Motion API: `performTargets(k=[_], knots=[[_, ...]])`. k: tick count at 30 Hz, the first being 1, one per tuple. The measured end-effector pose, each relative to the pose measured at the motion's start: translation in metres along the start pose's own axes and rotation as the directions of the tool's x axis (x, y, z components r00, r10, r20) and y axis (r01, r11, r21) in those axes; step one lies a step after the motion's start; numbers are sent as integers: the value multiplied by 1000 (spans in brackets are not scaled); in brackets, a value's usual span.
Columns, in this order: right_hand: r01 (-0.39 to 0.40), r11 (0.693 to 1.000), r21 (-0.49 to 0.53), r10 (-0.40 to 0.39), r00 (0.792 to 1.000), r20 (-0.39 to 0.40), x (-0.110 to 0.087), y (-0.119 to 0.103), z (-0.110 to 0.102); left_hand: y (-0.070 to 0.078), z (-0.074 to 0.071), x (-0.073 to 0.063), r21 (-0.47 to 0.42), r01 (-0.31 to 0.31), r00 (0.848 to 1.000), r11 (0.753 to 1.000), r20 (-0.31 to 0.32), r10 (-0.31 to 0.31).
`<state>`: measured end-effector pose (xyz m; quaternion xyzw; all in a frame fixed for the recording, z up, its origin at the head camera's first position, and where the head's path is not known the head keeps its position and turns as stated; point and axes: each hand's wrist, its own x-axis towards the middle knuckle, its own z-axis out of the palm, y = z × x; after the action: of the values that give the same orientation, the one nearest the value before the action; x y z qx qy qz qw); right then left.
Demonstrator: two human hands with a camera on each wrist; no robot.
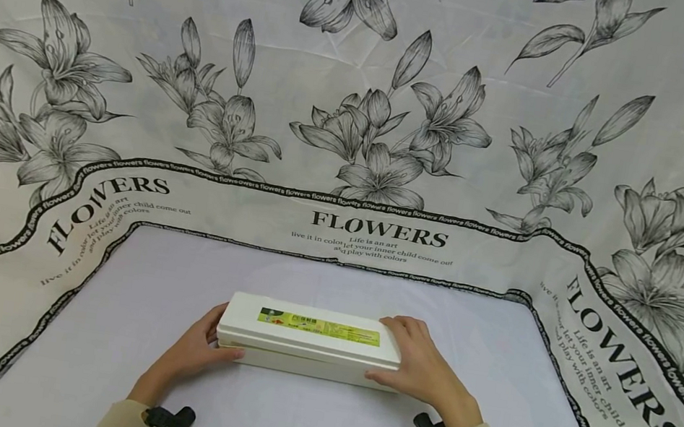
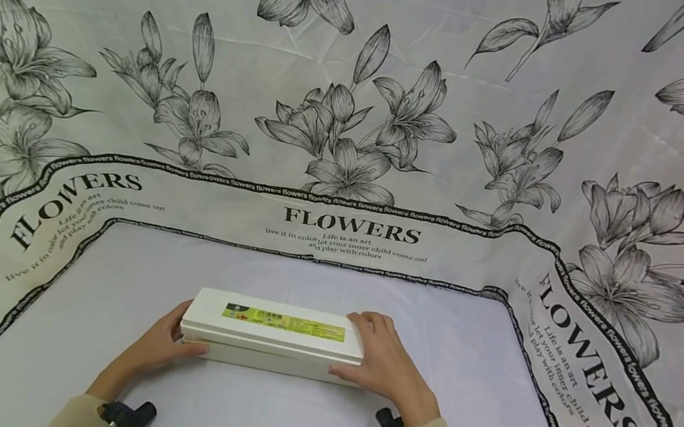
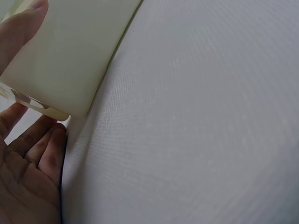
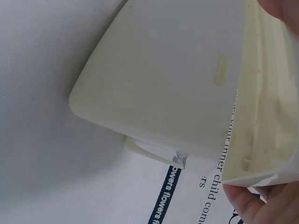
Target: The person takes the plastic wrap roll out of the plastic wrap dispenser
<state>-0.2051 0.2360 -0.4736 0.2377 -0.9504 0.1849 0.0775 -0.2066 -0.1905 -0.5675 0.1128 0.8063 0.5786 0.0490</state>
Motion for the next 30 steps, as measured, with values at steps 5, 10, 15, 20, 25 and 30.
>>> performTargets(k=[5, 10, 15, 20, 25, 30], knots=[[-7, 1000, 12, 7, 1000, 7, -1, 0, 1, 0, 0, 0, 3, 2, 1000, 1000, -5, -2], [3, 1000, 15, -3, 1000, -7, -2, -1, 0, 1, 0, 0, 6, 5, 1000, 1000, -12, -5], [-1, 999, 33, 1, 1000, -10, -2, -2, -1, 1, 1, 0, 17, 5, 1000, 1000, -15, -4], [-5, 997, 78, 7, 1000, -19, -4, -2, -3, 1, 0, -1, 10, 4, 1000, 1000, -10, -4], [2, 995, 98, 3, 999, -51, -5, 2, -7, 0, 0, -1, 12, -2, 1000, 1000, -12, 2], [-11, 994, 106, 17, 998, -54, -7, 6, -10, 0, 0, 0, 10, 5, 1000, 1000, -13, -5]])
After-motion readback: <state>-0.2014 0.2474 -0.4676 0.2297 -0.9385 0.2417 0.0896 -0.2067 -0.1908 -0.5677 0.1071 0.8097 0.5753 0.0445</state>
